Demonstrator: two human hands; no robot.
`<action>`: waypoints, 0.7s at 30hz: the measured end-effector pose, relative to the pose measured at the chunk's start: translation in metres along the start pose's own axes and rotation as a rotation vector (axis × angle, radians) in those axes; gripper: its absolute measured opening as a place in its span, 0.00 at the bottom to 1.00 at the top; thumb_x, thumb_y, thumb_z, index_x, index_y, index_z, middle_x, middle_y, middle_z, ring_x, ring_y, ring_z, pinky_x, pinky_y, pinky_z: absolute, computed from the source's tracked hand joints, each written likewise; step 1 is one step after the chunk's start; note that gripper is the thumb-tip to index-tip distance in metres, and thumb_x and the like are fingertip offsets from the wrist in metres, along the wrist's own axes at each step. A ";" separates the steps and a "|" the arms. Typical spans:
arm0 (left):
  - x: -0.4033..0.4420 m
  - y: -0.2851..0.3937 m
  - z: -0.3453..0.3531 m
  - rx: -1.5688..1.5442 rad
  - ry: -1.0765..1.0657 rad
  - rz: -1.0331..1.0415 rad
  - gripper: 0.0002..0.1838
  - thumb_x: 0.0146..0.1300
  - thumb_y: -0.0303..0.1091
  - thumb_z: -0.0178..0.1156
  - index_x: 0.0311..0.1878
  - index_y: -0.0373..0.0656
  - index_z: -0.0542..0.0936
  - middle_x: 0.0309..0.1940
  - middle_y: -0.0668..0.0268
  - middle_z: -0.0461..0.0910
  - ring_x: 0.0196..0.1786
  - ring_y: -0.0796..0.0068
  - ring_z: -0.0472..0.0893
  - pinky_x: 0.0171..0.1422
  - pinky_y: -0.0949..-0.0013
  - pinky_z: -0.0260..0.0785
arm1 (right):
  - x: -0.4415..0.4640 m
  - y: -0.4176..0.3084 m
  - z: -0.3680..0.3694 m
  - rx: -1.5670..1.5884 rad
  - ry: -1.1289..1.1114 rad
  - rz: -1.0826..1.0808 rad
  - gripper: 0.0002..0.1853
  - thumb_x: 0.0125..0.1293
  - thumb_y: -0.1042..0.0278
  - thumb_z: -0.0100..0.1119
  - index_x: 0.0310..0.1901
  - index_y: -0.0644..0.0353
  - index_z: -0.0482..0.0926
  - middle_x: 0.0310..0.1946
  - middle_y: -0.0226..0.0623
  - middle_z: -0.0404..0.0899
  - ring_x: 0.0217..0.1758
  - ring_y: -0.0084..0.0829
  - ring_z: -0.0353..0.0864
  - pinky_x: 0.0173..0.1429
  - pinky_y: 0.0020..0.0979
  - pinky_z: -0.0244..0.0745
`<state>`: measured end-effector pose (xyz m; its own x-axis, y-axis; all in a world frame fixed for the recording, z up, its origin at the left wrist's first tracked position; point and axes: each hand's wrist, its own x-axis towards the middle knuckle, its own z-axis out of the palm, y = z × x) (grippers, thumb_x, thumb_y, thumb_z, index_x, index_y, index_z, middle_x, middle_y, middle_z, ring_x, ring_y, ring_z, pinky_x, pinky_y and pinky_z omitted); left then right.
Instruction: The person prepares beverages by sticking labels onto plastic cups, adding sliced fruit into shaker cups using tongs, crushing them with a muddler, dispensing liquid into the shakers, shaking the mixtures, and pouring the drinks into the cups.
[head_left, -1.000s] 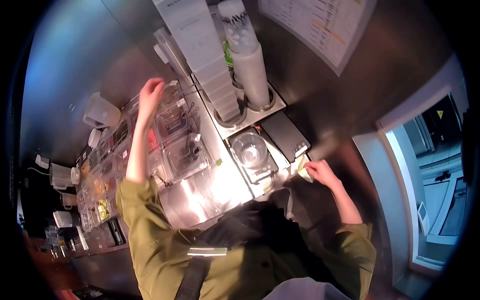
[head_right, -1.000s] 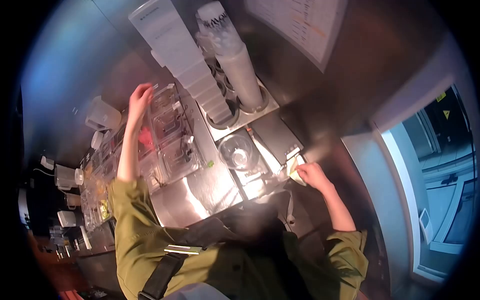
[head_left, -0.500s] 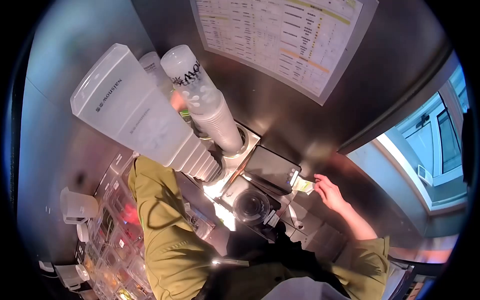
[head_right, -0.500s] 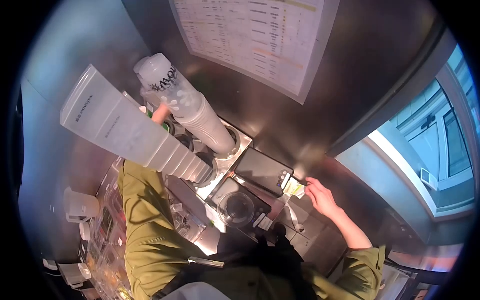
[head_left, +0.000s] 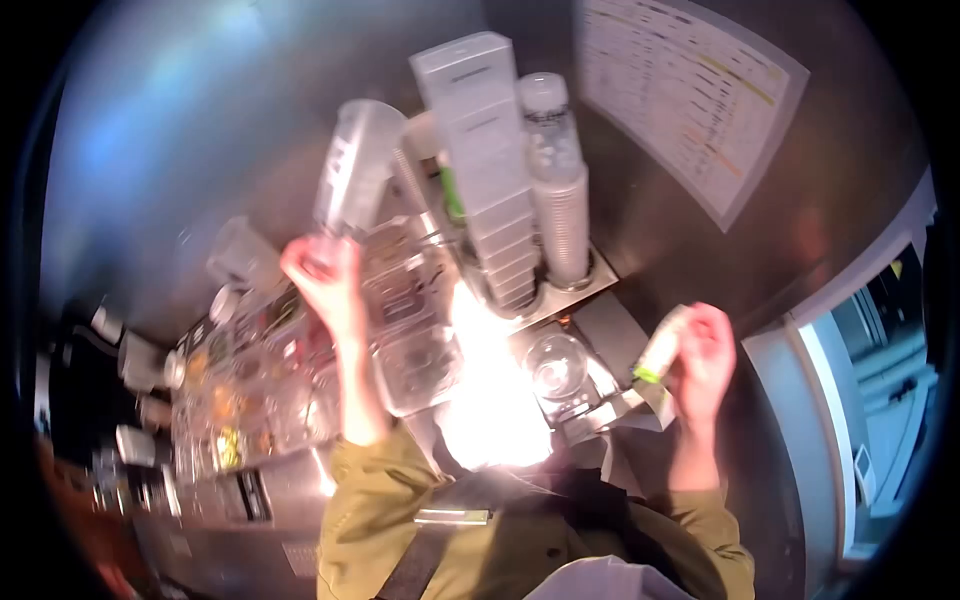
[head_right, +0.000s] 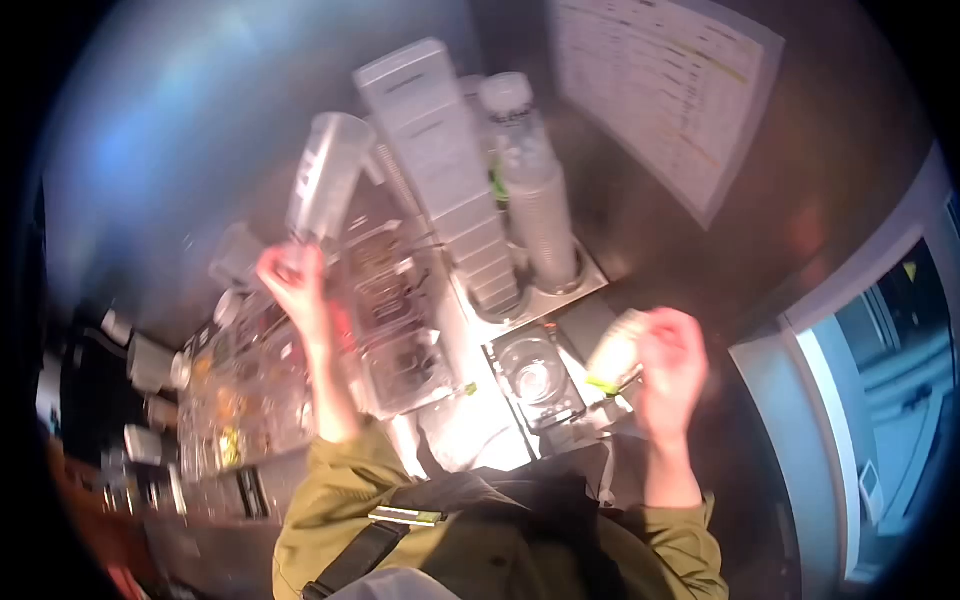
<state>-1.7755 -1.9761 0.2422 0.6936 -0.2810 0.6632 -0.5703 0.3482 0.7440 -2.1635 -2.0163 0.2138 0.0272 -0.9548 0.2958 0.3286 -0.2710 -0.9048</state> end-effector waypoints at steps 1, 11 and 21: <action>-0.038 0.001 -0.008 -0.145 0.068 0.022 0.27 0.52 0.28 0.64 0.53 0.40 0.62 0.50 0.62 0.64 0.49 0.74 0.68 0.54 0.69 0.64 | 0.000 0.000 0.036 0.161 -0.158 0.094 0.11 0.58 0.80 0.54 0.44 0.66 0.71 0.40 0.35 0.73 0.43 0.23 0.73 0.49 0.24 0.69; -0.203 0.099 -0.079 -0.389 0.141 -0.333 0.36 0.53 0.40 0.64 0.62 0.38 0.59 0.57 0.58 0.65 0.59 0.65 0.66 0.64 0.62 0.58 | -0.048 0.019 0.193 0.079 -0.590 0.036 0.30 0.50 0.64 0.69 0.50 0.69 0.66 0.39 0.38 0.72 0.32 0.19 0.74 0.36 0.22 0.72; -0.283 0.065 -0.199 -0.495 -0.394 -0.927 0.47 0.43 0.44 0.71 0.64 0.37 0.58 0.61 0.57 0.63 0.64 0.62 0.63 0.68 0.57 0.56 | -0.125 0.107 0.028 -0.252 -0.811 0.322 0.24 0.58 0.62 0.61 0.55 0.63 0.71 0.43 0.42 0.78 0.46 0.29 0.77 0.52 0.27 0.72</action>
<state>-1.9215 -1.6964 0.0870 0.5213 -0.8491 -0.0852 0.3927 0.1501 0.9073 -2.1052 -1.9225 0.0886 0.7697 -0.6360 0.0556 -0.0237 -0.1156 -0.9930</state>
